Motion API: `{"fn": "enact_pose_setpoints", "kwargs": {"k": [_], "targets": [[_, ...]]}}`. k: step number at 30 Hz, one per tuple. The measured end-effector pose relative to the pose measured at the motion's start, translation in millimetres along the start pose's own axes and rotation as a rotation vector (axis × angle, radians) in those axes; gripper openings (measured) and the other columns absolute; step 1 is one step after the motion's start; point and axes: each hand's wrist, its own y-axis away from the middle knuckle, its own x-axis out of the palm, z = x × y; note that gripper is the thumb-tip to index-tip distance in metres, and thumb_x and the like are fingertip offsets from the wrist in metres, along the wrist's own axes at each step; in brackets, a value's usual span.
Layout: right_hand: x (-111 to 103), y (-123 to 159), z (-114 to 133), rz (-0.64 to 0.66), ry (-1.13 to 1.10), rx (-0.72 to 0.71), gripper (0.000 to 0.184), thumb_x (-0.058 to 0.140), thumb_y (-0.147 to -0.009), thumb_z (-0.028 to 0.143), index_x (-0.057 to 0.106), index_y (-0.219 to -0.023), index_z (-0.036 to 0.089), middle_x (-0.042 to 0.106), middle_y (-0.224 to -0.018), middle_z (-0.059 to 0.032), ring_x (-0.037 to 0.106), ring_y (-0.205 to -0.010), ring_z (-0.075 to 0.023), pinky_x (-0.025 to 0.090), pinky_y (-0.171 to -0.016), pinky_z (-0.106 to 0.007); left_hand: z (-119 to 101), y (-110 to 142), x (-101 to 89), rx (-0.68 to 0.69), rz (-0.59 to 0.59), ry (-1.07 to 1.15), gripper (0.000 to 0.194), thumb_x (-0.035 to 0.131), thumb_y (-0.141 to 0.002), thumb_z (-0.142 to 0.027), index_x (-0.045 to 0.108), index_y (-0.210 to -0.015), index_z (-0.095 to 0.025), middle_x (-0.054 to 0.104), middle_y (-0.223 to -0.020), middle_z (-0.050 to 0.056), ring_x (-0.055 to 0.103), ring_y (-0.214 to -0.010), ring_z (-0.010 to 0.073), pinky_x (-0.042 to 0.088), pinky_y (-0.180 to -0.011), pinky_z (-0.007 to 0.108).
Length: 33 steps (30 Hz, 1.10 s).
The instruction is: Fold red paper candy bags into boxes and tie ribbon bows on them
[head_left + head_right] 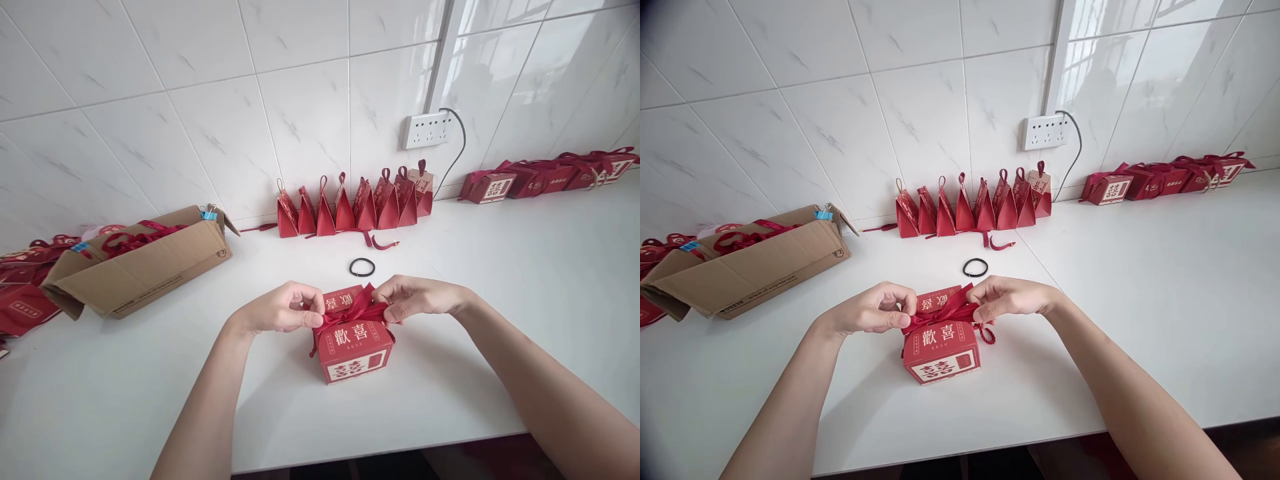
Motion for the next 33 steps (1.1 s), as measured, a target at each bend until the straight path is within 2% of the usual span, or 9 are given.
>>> {"fn": "enact_pose_setpoints", "kwargs": {"k": [6, 9, 11, 14, 16, 18, 21, 26, 33], "targets": [[-8.7, 2.6, -9.4, 0.011, 0.024, 0.018, 0.047, 0.068, -0.068, 0.056, 0.048, -0.058, 0.015, 0.044, -0.056, 0.0044, 0.041, -0.054, -0.0078, 0.036, -0.056, -0.024, -0.2, -0.6, 1.9, 0.013, -0.015, 0.007, 0.023, 0.064, -0.074, -0.035, 0.054, -0.073, -0.014, 0.04, -0.055, -0.006, 0.03, -0.039, 0.0018, 0.021, -0.036, 0.016], [-16.9, 3.4, -16.8, -0.138, 0.033, 0.027, 0.058, 0.055, -0.07, 0.071, 0.056, -0.067, 0.013, 0.045, -0.057, 0.0031, 0.048, -0.058, -0.0106, 0.04, -0.064, -0.029, 0.2, -1.1, 3.1, 0.05, -0.059, 0.036, 0.023, 0.063, -0.075, -0.034, 0.057, -0.083, -0.014, 0.05, -0.059, -0.004, 0.039, -0.034, 0.0023, 0.025, -0.034, 0.016], [-19.7, 2.7, -19.0, -0.236, 0.01, 0.065, 0.059, 0.049, -0.073, 0.072, 0.057, -0.075, 0.013, 0.045, -0.061, 0.0029, 0.051, -0.061, -0.0116, 0.042, -0.07, -0.031, 0.7, -1.6, 3.8, 0.079, -0.103, 0.056, 0.023, 0.063, -0.075, -0.034, 0.056, -0.084, -0.014, 0.052, -0.06, -0.003, 0.041, -0.031, 0.0028, 0.025, -0.032, 0.016], [-18.9, 0.7, -18.2, -0.226, -0.032, 0.104, 0.053, 0.055, -0.075, 0.065, 0.055, -0.083, 0.013, 0.05, -0.072, 0.0007, 0.054, -0.067, -0.0125, 0.045, -0.075, -0.033, 0.8, -3.9, 6.3, 0.207, -0.285, 0.082, 0.021, 0.063, -0.076, -0.033, 0.055, -0.078, -0.014, 0.052, -0.057, -0.004, 0.044, -0.035, 0.004, 0.028, -0.034, 0.016], [-16.8, -0.3, -16.6, -0.172, -0.047, 0.1, 0.047, 0.06, -0.074, 0.059, 0.054, -0.08, 0.013, 0.052, -0.074, -0.0003, 0.056, -0.07, -0.0134, 0.045, -0.076, -0.034, 0.2, -6.7, 9.7, 0.32, -0.458, 0.063, 0.019, 0.066, -0.074, -0.031, 0.056, -0.075, -0.014, 0.054, -0.062, -0.003, 0.049, -0.047, 0.005, 0.035, -0.041, 0.015], [-14.8, -1.1, -15.5, -0.146, -0.071, 0.072, 0.04, 0.066, -0.074, 0.051, 0.053, -0.075, 0.013, 0.053, -0.071, 0.0004, 0.055, -0.069, -0.0124, 0.044, -0.074, -0.032, -0.4, -9.6, 13.9, 0.363, -0.535, 0.012, 0.017, 0.067, -0.073, -0.028, 0.058, -0.075, -0.015, 0.056, -0.069, -0.001, 0.051, -0.058, 0.0063, 0.039, -0.049, 0.015], [-12.2, -3.5, -15.4, -0.199, -0.173, 0.003, 0.034, 0.069, -0.074, 0.043, 0.054, -0.072, 0.013, 0.052, -0.066, 0.0026, 0.053, -0.063, -0.0098, 0.042, -0.07, -0.029, -0.6, -11.7, 18.9, 0.292, -0.454, -0.05, 0.017, 0.066, -0.075, -0.03, 0.059, -0.076, -0.014, 0.056, -0.063, 0.0, 0.049, -0.056, 0.0077, 0.038, -0.05, 0.018], [-3.5, -16.5, -20.1, -0.368, -0.352, -0.092, 0.034, 0.069, -0.074, 0.043, 0.052, -0.067, 0.014, 0.055, -0.063, 0.0021, 0.051, -0.058, -0.0088, 0.04, -0.065, -0.028, -0.8, -7.8, 19.8, 0.209, -0.397, -0.092, 0.026, 0.062, -0.077, -0.037, 0.062, -0.072, -0.012, 0.045, -0.046, -0.003, 0.034, -0.043, 0.0056, 0.024, -0.041, 0.019], [15.3, -40.3, -26.2, -0.613, -0.53, -0.16, 0.041, 0.072, -0.069, 0.044, 0.045, -0.056, 0.016, 0.047, -0.052, 0.0059, 0.043, -0.05, -0.0064, 0.034, -0.055, -0.024, -3.1, -7.4, 23.4, 0.134, -0.283, -0.229, 0.017, 0.063, -0.073, -0.027, 0.069, -0.079, -0.012, 0.042, -0.045, -0.005, 0.03, -0.043, 0.0044, 0.022, -0.044, 0.02]]}}
